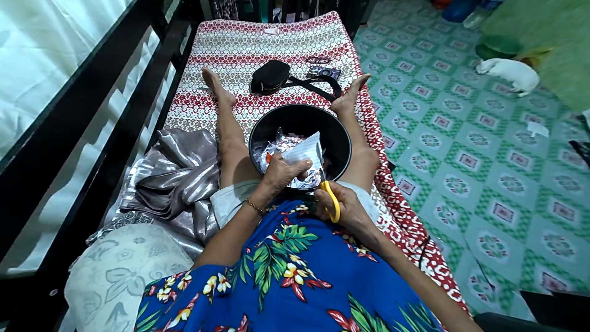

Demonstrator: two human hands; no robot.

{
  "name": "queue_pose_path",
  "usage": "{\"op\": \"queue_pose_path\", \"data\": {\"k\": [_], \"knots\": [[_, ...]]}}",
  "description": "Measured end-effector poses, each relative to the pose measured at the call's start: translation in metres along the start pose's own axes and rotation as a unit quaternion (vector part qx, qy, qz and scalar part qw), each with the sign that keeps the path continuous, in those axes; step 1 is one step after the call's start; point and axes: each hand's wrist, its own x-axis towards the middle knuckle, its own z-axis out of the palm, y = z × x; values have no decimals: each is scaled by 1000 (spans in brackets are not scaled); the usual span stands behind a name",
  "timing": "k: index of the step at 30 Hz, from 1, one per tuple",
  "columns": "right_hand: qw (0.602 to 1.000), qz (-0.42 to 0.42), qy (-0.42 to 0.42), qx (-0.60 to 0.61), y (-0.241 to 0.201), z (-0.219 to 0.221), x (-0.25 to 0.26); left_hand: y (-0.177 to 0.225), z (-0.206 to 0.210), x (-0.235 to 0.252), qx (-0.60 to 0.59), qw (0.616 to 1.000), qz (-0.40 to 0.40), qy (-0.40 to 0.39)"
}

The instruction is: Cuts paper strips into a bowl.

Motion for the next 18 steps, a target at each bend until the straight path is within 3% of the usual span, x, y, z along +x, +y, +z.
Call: {"op": "queue_pose_path", "data": {"k": [18], "knots": [[999,14,1,36,-5,-4,3,1,-3,-1,31,998,-24,-51]]}}
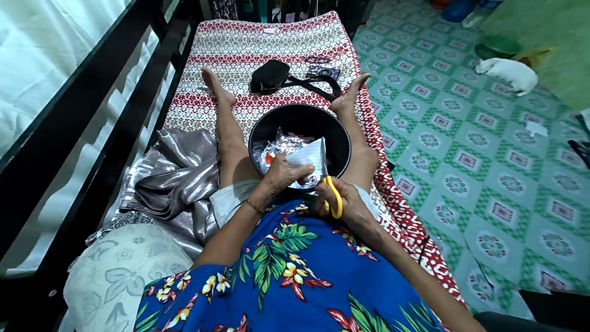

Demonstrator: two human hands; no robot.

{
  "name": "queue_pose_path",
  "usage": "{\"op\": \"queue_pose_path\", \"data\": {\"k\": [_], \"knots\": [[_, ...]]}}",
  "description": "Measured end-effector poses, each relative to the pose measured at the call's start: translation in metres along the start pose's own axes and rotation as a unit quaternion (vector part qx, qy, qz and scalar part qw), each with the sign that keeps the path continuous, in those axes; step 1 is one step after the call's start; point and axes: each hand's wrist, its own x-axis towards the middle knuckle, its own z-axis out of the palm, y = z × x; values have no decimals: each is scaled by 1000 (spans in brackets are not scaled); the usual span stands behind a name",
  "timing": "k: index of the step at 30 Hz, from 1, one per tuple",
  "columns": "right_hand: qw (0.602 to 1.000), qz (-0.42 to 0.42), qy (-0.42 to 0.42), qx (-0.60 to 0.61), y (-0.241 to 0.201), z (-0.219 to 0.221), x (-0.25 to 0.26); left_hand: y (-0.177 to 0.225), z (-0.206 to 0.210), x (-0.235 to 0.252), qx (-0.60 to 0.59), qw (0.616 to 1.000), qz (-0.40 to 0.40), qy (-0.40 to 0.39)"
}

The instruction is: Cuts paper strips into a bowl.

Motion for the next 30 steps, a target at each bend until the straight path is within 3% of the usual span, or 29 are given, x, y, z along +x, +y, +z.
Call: {"op": "queue_pose_path", "data": {"k": [20,27,30], "knots": [[997,-18,15,69,2,-5,2,-1,-2,1,-3,999,-12,-42],[995,8,-87,-48,4,-12,-6,0,7,4,-70,989,13,130],[993,-4,-97,-74,4,-13,-11,0,8,6,-100,980,29,168]]}}
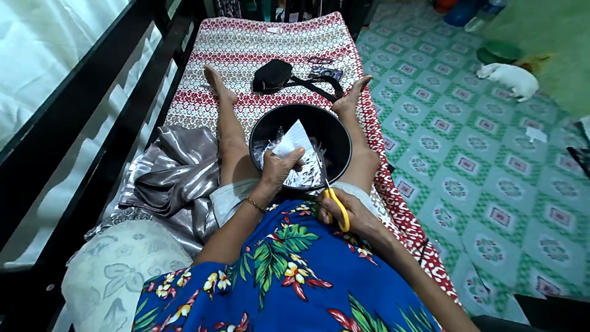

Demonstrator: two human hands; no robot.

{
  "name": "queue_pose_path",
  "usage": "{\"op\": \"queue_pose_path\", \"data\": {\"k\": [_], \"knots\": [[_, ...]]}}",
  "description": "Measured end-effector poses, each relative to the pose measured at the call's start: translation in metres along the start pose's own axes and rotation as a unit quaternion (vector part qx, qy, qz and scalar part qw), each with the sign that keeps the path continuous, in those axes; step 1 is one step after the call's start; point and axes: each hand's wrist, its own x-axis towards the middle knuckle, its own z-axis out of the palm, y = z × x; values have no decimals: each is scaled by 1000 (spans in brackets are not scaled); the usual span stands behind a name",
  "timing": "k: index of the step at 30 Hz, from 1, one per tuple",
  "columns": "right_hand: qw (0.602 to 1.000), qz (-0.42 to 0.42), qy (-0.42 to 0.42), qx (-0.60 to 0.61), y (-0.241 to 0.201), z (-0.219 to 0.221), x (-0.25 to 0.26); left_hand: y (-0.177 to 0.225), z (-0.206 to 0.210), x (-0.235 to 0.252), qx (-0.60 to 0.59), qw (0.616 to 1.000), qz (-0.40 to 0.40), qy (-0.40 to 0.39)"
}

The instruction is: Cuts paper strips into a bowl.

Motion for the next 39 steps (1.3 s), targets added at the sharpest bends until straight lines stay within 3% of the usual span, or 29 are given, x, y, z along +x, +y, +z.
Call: {"op": "queue_pose_path", "data": {"k": [19,29,39], "knots": [[1000,0,19,0,2,4,7,-2,-1,-2,37,998,8,-56],[1000,6,12,5,1,3,4,-2,1,-1,7,1000,3,-16],[1000,-5,8,-16,0,4,7,-1,-2,-2,31,998,3,-60]]}}
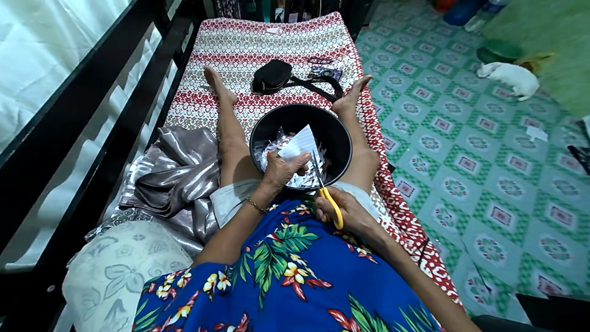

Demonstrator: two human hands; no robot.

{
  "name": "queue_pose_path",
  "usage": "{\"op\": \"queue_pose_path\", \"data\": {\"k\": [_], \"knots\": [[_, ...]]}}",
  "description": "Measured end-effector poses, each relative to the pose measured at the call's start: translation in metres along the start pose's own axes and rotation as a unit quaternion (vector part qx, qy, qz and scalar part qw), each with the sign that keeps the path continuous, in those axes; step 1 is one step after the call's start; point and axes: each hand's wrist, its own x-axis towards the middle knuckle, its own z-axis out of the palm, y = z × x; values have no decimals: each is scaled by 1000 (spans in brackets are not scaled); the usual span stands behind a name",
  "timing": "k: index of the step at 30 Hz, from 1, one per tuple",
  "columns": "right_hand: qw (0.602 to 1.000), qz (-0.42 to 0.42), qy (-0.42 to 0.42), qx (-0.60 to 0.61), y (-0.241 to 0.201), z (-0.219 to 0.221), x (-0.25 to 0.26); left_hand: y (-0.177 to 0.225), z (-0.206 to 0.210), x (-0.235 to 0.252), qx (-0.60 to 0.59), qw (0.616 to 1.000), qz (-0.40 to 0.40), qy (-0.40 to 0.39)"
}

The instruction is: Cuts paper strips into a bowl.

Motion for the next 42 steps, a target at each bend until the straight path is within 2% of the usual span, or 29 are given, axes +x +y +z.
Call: {"op": "queue_pose_path", "data": {"k": [28,39,42], "knots": [[998,-25,64,7,3,8,0,1,-2,0,16,1000,-13,-17],[996,-21,79,17,4,12,2,1,-4,0,30,998,-14,-46],[998,-4,61,34,3,11,3,0,-6,0,43,996,-5,-72]]}}
